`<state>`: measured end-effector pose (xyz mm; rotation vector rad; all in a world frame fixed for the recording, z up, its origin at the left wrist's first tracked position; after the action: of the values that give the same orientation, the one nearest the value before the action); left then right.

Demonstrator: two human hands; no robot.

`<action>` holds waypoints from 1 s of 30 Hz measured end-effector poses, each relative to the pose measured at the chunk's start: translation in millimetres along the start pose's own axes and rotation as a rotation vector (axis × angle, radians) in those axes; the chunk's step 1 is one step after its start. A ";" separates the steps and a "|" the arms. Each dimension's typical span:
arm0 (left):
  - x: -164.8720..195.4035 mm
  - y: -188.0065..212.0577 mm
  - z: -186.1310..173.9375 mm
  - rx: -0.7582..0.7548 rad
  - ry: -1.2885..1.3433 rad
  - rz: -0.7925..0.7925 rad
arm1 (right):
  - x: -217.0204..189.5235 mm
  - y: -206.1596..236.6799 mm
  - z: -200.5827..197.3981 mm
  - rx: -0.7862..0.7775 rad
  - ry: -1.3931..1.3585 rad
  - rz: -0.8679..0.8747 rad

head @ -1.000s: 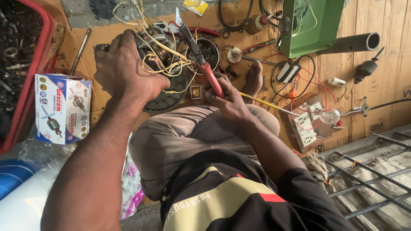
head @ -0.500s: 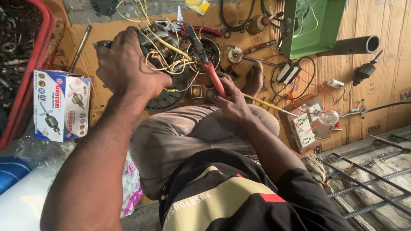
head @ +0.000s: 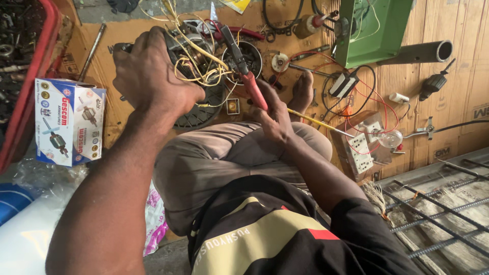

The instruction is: The person sits on the floor, picks small metal parts from a red bin, then uses pliers to work on an electric motor, handling its wires and turning the motor over while manipulating components on the cardboard-covered floor.

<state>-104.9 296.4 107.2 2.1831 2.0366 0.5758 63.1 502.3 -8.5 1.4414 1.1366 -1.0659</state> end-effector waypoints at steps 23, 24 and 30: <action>1.8 -4.9 4.9 0.206 -0.140 0.203 | -29.3 -40.6 26.1 0.093 0.285 -0.026; 0.6 -7.2 9.8 0.167 -0.152 0.168 | -35.1 -41.3 28.1 0.092 0.268 -0.086; -1.1 -10.4 31.9 0.041 -0.213 0.063 | -47.8 -42.9 36.1 0.086 0.140 -0.068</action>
<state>-103.9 302.1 74.2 2.2295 1.8929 0.2941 10.1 464.4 25.8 1.5750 1.2596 -1.0865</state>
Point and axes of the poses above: each hand's wrist, its own y-axis away from the middle knuckle, its own z-axis out of the palm, x = y × z, the point moved 7 cm from there along -y, towards the middle knuckle, and after that the axes turned 2 degrees about -z, right-handed, at the moved point
